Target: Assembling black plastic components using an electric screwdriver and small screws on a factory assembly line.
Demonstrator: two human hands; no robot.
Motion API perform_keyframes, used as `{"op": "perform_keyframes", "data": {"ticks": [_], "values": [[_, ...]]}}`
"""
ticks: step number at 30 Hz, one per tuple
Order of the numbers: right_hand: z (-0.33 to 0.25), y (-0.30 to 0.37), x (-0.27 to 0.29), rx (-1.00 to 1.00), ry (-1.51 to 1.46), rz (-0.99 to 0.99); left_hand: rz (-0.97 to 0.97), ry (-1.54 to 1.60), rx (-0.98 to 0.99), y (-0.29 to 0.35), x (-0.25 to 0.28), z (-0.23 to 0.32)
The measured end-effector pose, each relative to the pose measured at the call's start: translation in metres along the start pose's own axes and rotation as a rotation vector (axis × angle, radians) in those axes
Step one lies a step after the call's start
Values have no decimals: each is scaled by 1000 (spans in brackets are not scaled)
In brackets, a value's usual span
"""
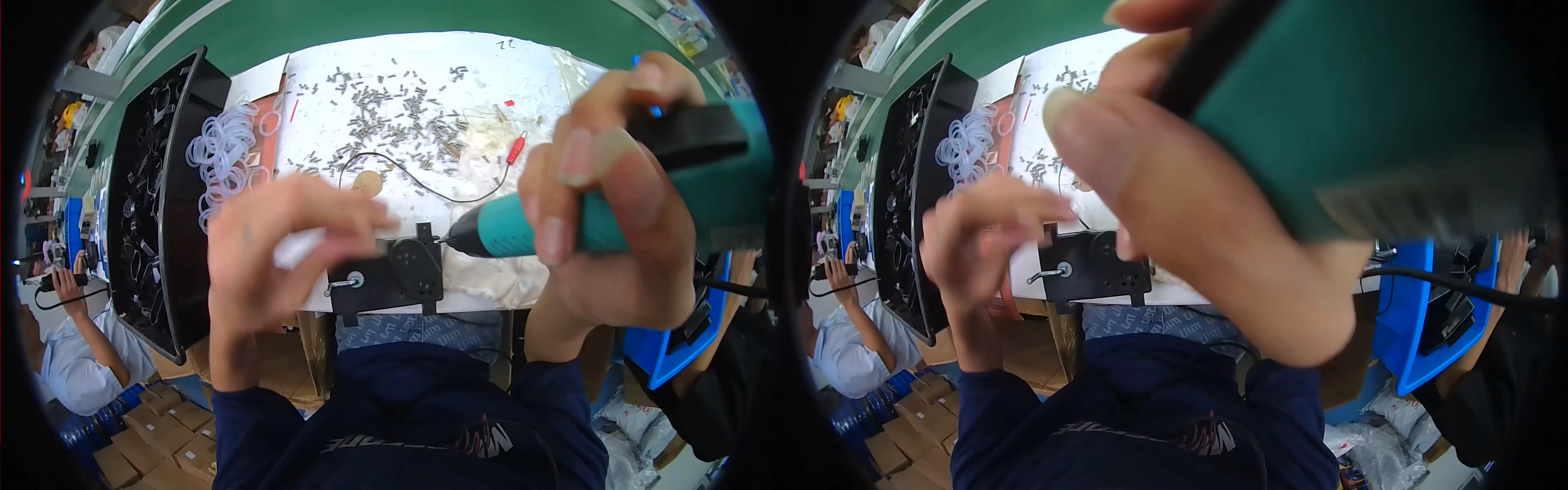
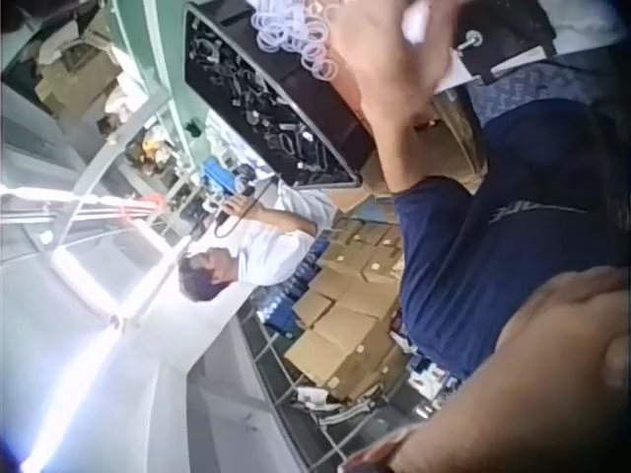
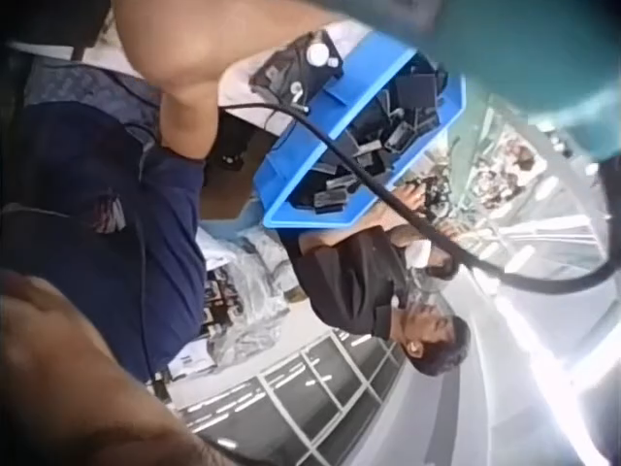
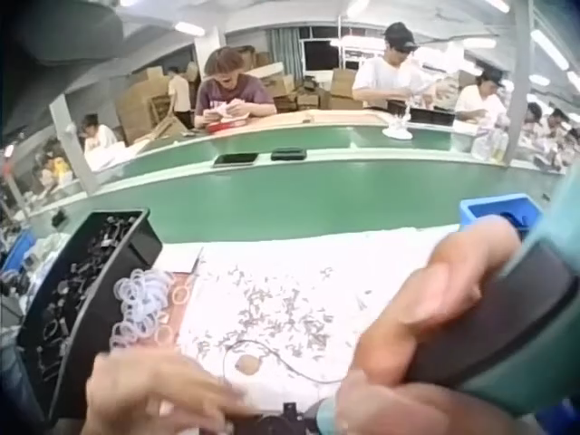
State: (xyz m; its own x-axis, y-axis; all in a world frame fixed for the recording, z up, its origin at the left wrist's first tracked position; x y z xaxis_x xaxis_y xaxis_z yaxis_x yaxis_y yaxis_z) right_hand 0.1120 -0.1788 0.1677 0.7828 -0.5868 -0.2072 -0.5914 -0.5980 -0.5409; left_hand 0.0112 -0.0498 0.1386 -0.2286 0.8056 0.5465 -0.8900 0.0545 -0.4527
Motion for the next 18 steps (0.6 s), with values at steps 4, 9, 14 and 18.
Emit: {"op": "perform_keyframes", "data": {"ticks": [4, 9, 14, 18], "values": [[11, 0, 14, -73, -28, 198, -240, -390, -107, 29, -41, 32], [10, 8, 28, 30, -56, 253, -311, -505, -145, 47, -61, 35], [4, 13, 33, 142, -19, 281, -243, -423, -126, 47, -63, 30], [0, 17, 36, 229, 9, 298, -229, -434, -120, 47, -63, 30]]}}
Point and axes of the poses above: each hand's wrist, its own y-axis away from the middle knuckle, its own x-axis out of the back of the hand, z = x × y, the point moved 10 cm from there along -y, towards the middle knuckle, and after that the axes turned 1 degree about -z, right-handed, at the moved point
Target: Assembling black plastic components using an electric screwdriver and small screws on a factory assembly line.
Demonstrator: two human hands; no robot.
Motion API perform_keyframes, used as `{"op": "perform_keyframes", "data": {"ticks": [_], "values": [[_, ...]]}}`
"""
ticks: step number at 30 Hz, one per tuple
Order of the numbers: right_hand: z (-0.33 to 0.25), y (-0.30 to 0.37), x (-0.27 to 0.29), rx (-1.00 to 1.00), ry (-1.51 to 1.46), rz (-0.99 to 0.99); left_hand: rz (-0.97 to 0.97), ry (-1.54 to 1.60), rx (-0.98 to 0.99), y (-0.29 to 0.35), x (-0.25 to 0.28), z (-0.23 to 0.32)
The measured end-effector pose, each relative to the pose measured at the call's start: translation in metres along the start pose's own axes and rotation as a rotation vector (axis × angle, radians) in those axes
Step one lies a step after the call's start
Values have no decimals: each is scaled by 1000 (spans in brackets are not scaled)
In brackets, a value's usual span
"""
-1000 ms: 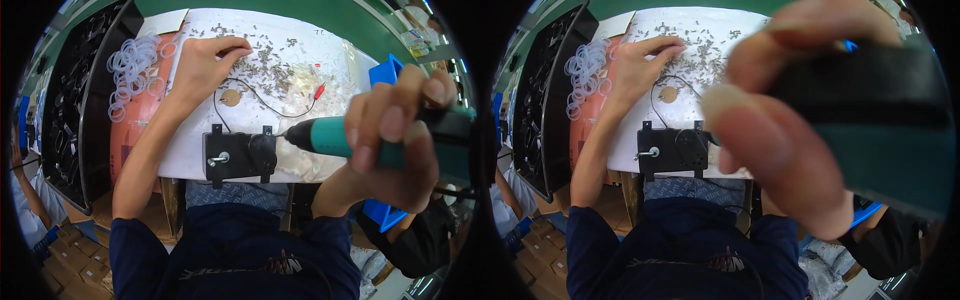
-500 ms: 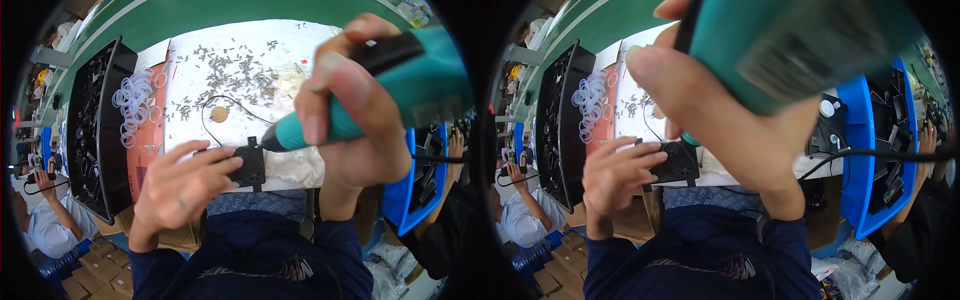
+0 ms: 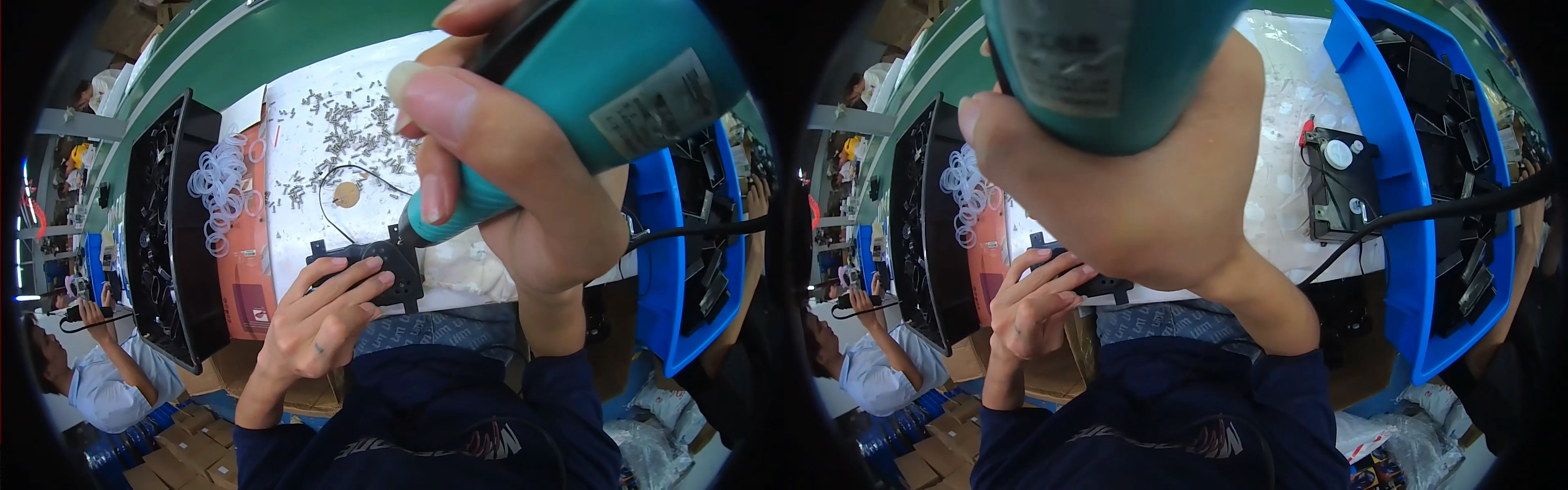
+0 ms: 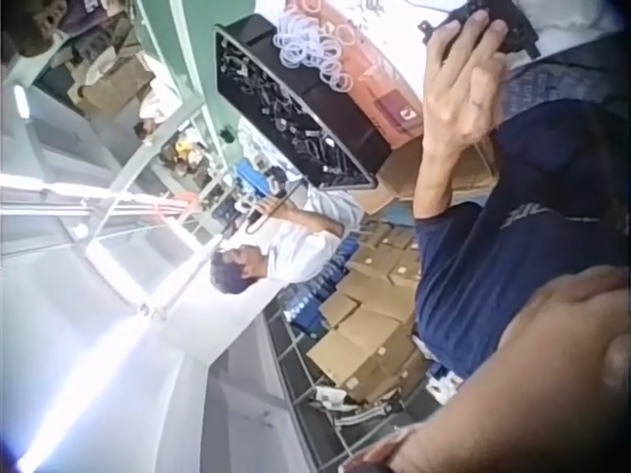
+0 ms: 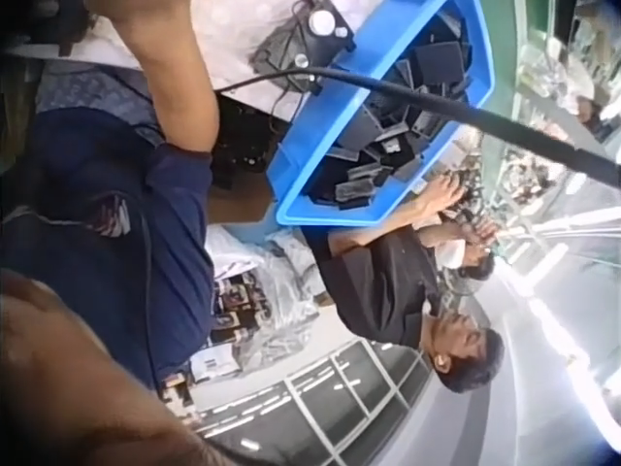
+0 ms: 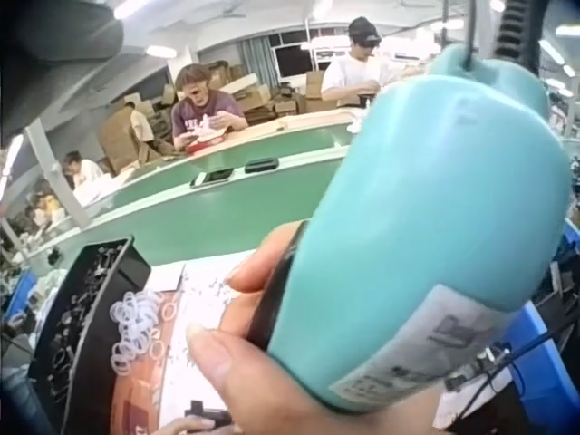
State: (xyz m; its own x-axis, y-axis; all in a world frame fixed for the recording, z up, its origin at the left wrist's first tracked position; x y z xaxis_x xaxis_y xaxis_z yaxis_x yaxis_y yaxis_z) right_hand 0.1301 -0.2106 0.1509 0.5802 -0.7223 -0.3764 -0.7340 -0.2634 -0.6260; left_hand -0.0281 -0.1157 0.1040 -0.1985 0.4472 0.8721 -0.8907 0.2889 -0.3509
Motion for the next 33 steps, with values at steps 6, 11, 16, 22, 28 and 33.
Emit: {"op": "perform_keyframes", "data": {"ticks": [6, 11, 16, 22, 28, 33], "values": [[8, -6, -15, 123, 27, 6, 6, 1, 20, 1, 0, -1], [6, -6, -21, 212, 49, -5, 41, -42, 4, 1, -2, 1], [24, -2, -26, -186, 52, 47, 238, -53, -44, 23, -11, -5], [14, 4, -37, -78, 92, -81, 347, -70, -142, 29, -12, -4], [17, 6, -41, -131, 66, -71, 324, -47, -146, 32, -14, -6], [25, 10, -46, -214, -1, -118, 334, -50, -145, 32, -15, -6]]}}
Point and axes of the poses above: each hand's wrist, its own y-axis away from the middle knuckle, its own x-axis out of the back of the hand, z = x × y, the point moved 10 cm from there along -y, towards the middle knuckle, and after that the axes turned 1 degree about -z, right-handed, at the moved point
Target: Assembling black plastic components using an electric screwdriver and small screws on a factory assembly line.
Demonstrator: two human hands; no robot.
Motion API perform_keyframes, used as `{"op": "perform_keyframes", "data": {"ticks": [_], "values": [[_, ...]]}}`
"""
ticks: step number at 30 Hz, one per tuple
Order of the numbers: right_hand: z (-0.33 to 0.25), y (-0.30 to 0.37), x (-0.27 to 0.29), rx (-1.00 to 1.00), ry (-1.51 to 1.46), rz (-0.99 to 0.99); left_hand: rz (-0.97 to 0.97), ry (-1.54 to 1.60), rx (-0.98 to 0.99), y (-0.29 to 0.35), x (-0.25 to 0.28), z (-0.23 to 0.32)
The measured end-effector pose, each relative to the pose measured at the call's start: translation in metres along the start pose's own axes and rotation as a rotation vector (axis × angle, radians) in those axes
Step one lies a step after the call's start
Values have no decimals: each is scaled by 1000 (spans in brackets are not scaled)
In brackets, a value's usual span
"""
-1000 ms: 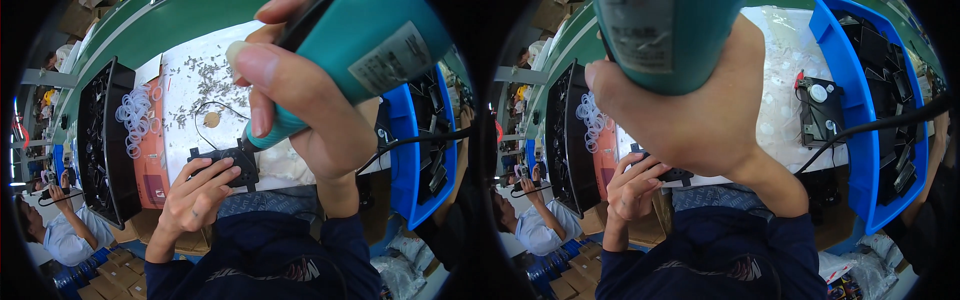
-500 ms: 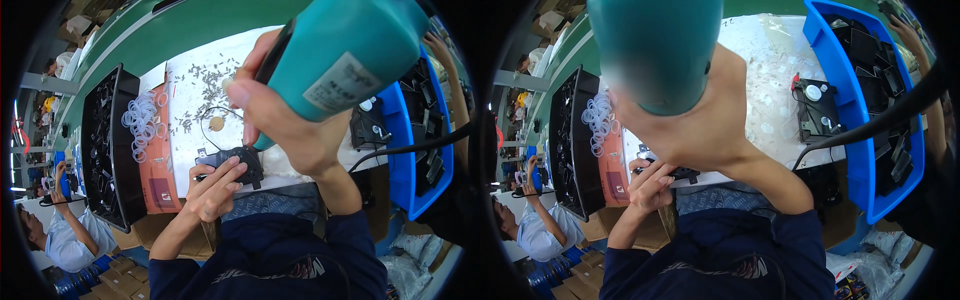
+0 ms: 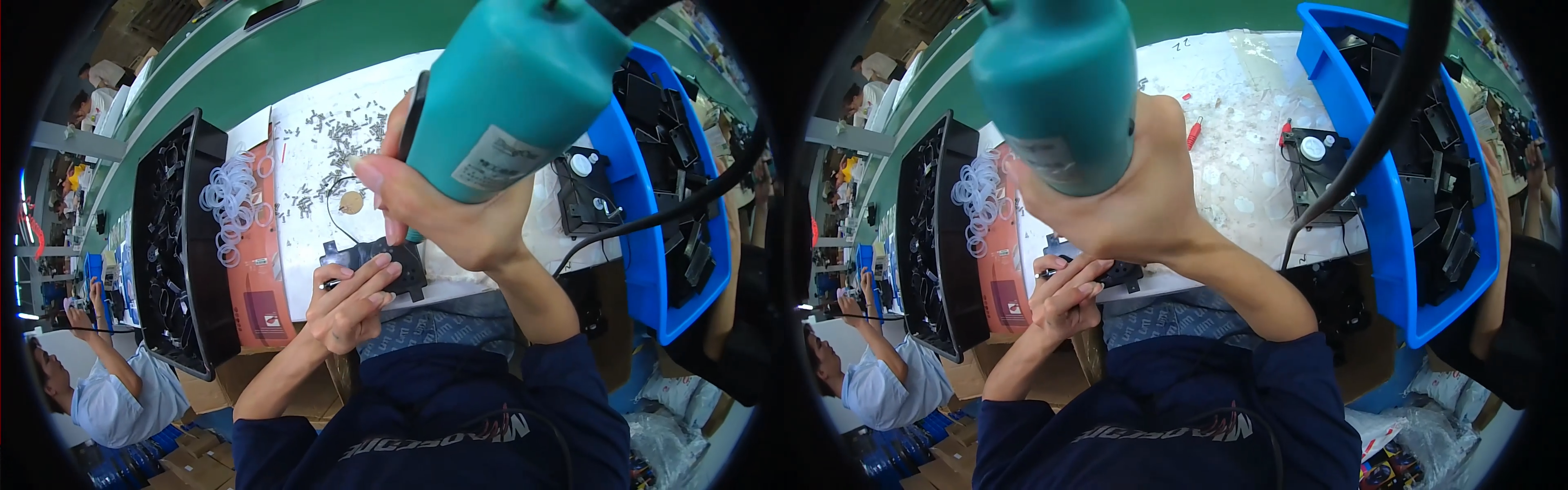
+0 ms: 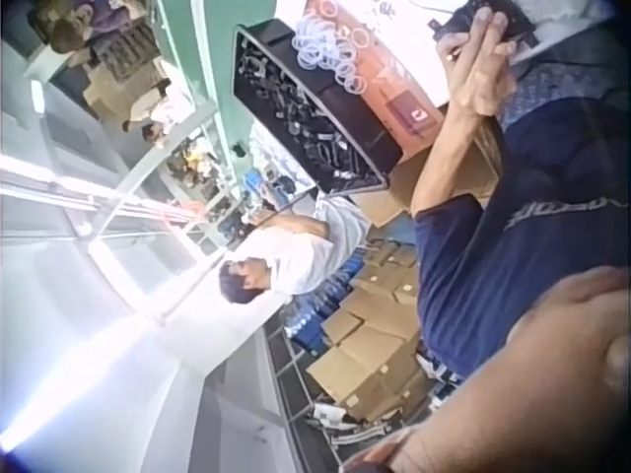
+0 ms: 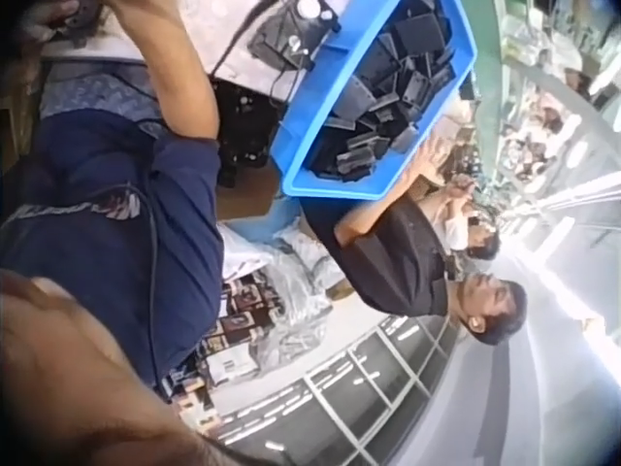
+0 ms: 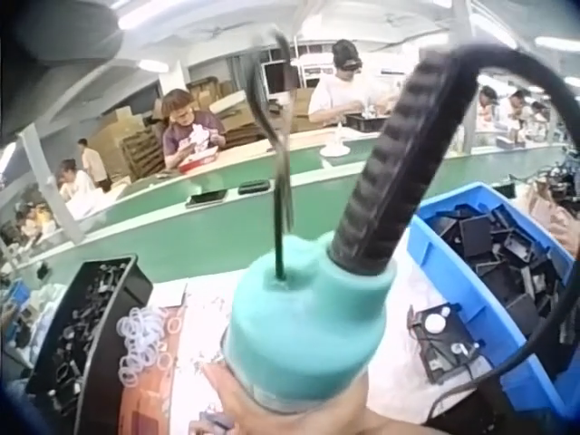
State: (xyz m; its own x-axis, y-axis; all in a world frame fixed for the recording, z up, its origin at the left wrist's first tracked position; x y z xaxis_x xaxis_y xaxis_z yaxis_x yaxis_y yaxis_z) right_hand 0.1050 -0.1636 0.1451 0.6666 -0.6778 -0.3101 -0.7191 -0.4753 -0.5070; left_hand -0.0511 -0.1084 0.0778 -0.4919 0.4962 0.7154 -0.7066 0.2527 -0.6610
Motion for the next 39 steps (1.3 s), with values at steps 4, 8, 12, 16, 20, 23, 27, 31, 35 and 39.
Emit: {"op": "perform_keyframes", "data": {"ticks": [4, 8, 12, 16, 20, 23, 27, 31, 35, 39], "values": [[2, -3, -4, -34, -57, -44, 69, -15, -35, -2, 2, 2], [5, -1, -3, -79, -101, -67, 85, -28, -32, -4, 3, 5], [4, 1, -7, -117, -172, -109, 131, -6, -8, -3, 7, 7], [-10, -1, 14, 29, -121, -48, 151, 70, 98, -8, 12, 4], [-66, 25, 36, 283, -374, 26, 271, -71, 156, -3, 44, 30], [-105, 50, 22, 267, -409, -135, 455, 78, 161, 0, 49, 34], [-104, 59, 3, 278, -430, -191, 428, 130, 163, 4, 42, 33], [-98, 66, -1, 238, -437, -143, 262, 158, 203, 5, 36, 34], [-91, 68, 0, 197, -450, -166, 298, 178, 207, 11, 37, 34], [-90, 66, -2, 217, -418, -111, 322, 160, 221, 13, 35, 31]]}}
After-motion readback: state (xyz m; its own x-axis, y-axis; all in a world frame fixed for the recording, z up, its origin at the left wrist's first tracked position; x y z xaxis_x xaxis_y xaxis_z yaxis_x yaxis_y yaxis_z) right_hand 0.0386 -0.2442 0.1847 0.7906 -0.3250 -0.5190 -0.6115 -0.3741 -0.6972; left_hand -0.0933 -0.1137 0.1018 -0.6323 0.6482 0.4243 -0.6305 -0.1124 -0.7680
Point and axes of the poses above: each hand's wrist, its own y-axis away from the middle knuckle, its own x-axis out of the back of the hand, z = x × y, the point moved 10 cm from there along -y, towards the middle knuckle, and after that the axes turned 1 degree about -z, right-handed, at the moved point
